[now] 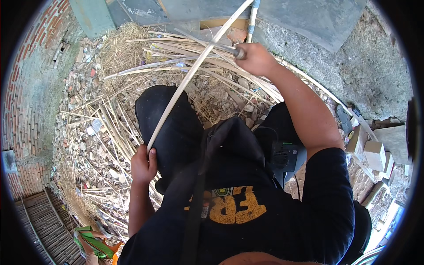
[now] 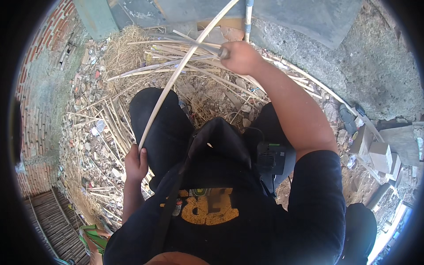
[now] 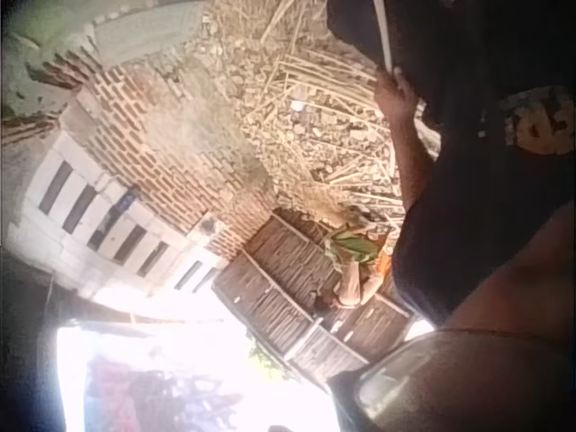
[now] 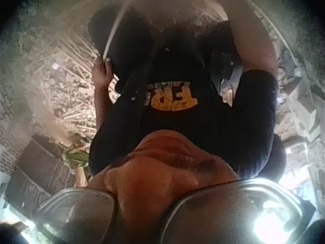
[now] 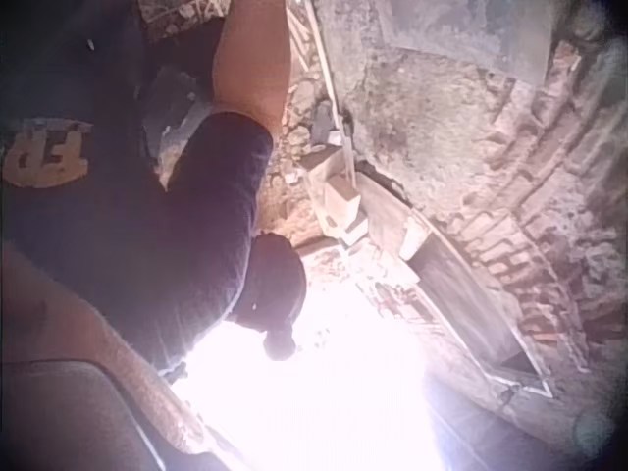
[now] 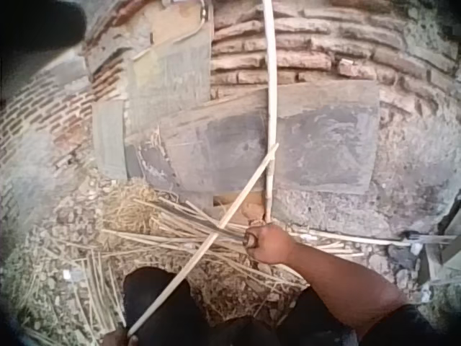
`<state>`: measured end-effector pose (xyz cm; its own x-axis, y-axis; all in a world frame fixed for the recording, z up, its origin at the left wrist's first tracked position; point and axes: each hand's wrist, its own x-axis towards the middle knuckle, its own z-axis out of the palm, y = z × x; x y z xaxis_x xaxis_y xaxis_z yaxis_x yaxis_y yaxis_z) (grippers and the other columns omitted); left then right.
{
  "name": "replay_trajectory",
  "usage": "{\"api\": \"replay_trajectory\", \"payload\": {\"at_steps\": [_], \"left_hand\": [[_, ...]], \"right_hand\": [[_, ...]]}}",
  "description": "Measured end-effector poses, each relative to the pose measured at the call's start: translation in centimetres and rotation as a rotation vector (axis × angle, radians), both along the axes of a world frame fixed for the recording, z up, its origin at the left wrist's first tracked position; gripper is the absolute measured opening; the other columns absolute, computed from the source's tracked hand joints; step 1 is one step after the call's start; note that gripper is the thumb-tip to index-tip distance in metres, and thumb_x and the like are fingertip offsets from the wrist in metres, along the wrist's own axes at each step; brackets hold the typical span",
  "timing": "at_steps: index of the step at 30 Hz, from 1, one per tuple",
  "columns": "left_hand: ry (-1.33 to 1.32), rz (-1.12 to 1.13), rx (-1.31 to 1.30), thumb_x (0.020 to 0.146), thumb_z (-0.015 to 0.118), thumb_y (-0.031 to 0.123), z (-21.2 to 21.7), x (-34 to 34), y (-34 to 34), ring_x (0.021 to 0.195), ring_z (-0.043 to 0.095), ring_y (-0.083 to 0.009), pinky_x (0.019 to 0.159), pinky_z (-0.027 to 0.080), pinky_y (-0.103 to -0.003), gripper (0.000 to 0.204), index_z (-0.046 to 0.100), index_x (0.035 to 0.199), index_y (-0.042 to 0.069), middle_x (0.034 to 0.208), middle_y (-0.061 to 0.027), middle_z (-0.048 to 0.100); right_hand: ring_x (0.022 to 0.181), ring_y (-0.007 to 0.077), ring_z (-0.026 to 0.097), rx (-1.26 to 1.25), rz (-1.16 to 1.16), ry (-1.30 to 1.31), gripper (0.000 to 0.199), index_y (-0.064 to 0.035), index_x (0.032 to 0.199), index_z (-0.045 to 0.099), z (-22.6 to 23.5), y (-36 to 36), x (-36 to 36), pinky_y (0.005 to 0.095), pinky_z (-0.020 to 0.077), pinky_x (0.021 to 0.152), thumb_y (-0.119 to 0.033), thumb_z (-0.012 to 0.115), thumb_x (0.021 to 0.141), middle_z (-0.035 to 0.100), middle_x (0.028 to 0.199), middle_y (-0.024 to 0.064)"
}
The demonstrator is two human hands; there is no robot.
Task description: The person uses a large blade to shave or trim long strips of bamboo, holding the strip with one hand and drawing the blade along its length while seated outdoors.
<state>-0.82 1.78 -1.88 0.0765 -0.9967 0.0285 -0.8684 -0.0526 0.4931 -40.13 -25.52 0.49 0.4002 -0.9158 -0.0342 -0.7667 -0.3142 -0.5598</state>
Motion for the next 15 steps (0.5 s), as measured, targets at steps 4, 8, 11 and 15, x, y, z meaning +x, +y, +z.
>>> {"api": "replay_trajectory", "payload": {"at_steps": [4, 8, 11, 15], "left_hand": [[0.008, -0.029, 0.016, 0.097, 0.059, 0.022, 0.5, -0.1, -0.4, 0.060, 0.059, -0.0436, 0.054, 0.044, -0.047, 0.027, 0.049, 0.082, 0.002, 0.063, -0.0192, 0.057], [0.059, -0.027, 0.014, 0.096, 0.059, 0.022, 0.0, 0.1, -0.5, 0.059, 0.059, -0.0433, 0.054, 0.043, -0.047, 0.027, 0.049, 0.082, 0.002, 0.063, -0.0191, 0.057], [0.021, -0.010, -0.013, 0.096, 0.060, 0.022, 0.5, -0.7, -0.5, 0.058, 0.058, -0.0429, 0.053, 0.043, -0.047, 0.028, 0.049, 0.080, 0.002, 0.064, -0.0191, 0.057], [-0.028, -0.008, 0.010, 0.097, 0.060, 0.024, 1.7, -0.9, -0.6, 0.058, 0.058, -0.0429, 0.053, 0.042, -0.047, 0.031, 0.049, 0.078, 0.002, 0.063, -0.0194, 0.056]], "right_hand": [[0.085, 0.0306, 0.071, -0.096, 0.246, 0.255, 0.023, -0.0100, 0.100, 0.072, 1.8, 2.7, 2.2, 0.0447, 0.0558, 0.080, -0.018, 0.065, 0.080, 0.071, 0.085, 0.0140], [0.076, 0.0317, 0.068, -0.154, 0.151, -0.004, 0.022, -0.0060, 0.094, 0.068, -1.1, -0.4, -0.4, 0.0439, 0.0544, 0.073, -0.024, 0.070, 0.083, 0.069, 0.078, 0.0152], [0.080, 0.0334, 0.068, -0.059, -0.157, 0.067, 0.028, -0.0050, 0.099, 0.069, -1.1, -2.5, -2.9, 0.0434, 0.0538, 0.076, -0.029, 0.071, 0.085, 0.070, 0.085, 0.0167], [0.082, 0.0339, 0.068, -0.109, -0.258, 0.047, 0.030, -0.0062, 0.100, 0.069, -0.3, -1.8, -3.2, 0.0439, 0.0534, 0.077, -0.033, 0.071, 0.087, 0.071, 0.086, 0.0164]]}}
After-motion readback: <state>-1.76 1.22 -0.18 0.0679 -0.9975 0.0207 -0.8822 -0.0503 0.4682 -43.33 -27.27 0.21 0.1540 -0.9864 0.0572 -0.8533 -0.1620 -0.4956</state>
